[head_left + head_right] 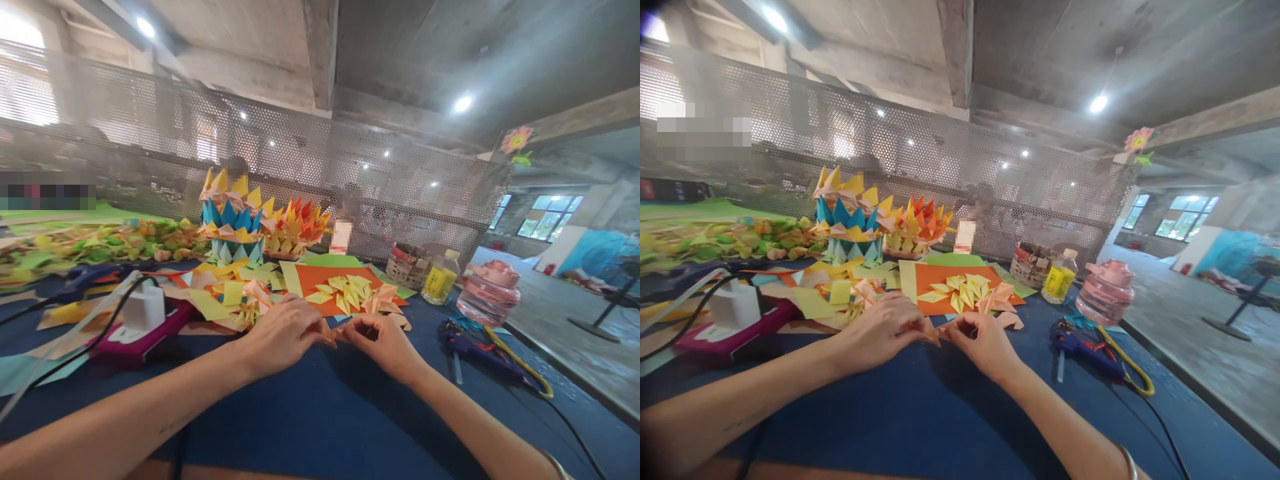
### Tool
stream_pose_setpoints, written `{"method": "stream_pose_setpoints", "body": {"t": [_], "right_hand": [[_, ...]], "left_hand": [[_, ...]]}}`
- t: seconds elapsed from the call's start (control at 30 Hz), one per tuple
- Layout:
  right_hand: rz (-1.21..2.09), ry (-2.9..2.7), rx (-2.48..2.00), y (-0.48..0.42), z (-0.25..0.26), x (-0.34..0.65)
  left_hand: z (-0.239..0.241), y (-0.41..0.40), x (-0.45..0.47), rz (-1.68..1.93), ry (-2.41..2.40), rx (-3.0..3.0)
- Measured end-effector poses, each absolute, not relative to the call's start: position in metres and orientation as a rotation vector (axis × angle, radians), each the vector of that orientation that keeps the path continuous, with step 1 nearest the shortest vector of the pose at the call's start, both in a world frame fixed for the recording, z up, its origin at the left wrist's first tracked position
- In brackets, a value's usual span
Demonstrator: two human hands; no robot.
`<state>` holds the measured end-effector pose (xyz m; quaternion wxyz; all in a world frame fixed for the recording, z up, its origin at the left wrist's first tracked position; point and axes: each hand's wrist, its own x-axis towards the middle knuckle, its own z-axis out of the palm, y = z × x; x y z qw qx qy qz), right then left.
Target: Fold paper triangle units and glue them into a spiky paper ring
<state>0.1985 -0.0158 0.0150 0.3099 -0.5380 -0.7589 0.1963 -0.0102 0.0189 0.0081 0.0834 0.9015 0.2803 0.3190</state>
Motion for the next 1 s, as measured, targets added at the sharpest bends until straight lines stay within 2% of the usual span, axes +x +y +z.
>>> {"method": "stream_pose_setpoints", "body": {"t": [1.0], "right_hand": [[0.573,-1.941,-1.353,-0.0179,0.0110,0.1912]], "left_hand": [[0.0114,0.0177,-0.0085,1.016,0.894,2.681]]}}
